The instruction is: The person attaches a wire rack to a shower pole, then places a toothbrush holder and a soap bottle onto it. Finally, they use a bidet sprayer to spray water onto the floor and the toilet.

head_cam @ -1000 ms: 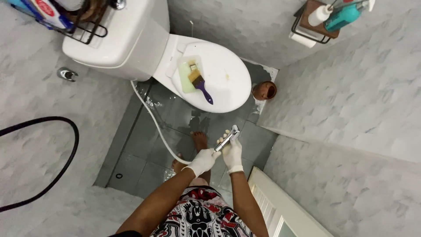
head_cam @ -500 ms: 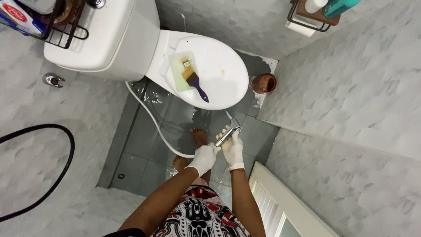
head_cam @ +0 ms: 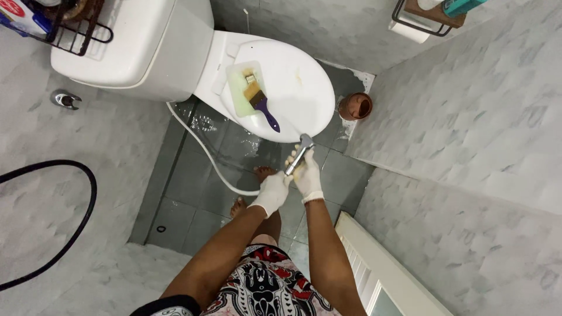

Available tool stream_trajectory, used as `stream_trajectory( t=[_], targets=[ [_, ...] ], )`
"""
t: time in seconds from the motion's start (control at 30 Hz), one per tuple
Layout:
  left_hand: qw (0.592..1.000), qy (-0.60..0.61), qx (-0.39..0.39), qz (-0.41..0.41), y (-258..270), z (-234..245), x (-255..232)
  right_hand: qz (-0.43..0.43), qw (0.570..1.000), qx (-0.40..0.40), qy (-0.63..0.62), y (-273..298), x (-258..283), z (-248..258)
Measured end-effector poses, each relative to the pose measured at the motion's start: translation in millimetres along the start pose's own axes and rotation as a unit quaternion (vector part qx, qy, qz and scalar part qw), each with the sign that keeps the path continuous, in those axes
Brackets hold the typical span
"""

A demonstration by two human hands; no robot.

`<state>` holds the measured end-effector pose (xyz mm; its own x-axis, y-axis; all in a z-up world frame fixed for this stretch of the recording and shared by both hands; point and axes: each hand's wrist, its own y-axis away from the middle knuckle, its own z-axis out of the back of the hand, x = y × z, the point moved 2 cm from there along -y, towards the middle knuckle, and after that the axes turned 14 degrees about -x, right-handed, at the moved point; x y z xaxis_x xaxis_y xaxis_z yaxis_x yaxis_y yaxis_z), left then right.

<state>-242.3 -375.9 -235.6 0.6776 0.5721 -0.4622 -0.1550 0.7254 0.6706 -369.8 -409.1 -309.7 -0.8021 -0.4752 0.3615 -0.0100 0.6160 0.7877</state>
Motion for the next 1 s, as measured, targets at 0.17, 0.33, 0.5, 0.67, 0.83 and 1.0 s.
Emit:
stream_trajectory(
  t=[0.17,0.33,0.5,0.67,0.83,1.0],
  targets=[
    [0.998,0.012,-0.051,-0.035,-26.3,1.9,-4.5,0.011,1.0,0.014,0.017,-14.4,13.1,-30.6],
    [0.996,0.023,-0.046,-0.078,-30.8,5.0,-28.9,0.071,0.997,0.035,-0.016,-0.4,38.9,-38.1],
    [0.997,0.039,0.028,-0.063,-15.4,-9.0,-41.2,0.107,0.994,-0.033,0.001,30.8,54.9,-24.2],
    [0.994,0.057,-0.029,-0.093,-34.9,-5.6,-33.8,0.099,0.995,-0.023,0.021,15.9,57.4,-49.4],
    [0.991,0.126,-0.007,-0.046,-67.0,41.5,-46.6,0.106,0.992,0.028,0.058,-23.9,58.3,-100.2],
    [0.97,0.181,-0.131,-0.092,-90.8,74.2,-41.4,0.103,0.988,0.066,0.094,-33.7,57.1,-172.5]
  ],
)
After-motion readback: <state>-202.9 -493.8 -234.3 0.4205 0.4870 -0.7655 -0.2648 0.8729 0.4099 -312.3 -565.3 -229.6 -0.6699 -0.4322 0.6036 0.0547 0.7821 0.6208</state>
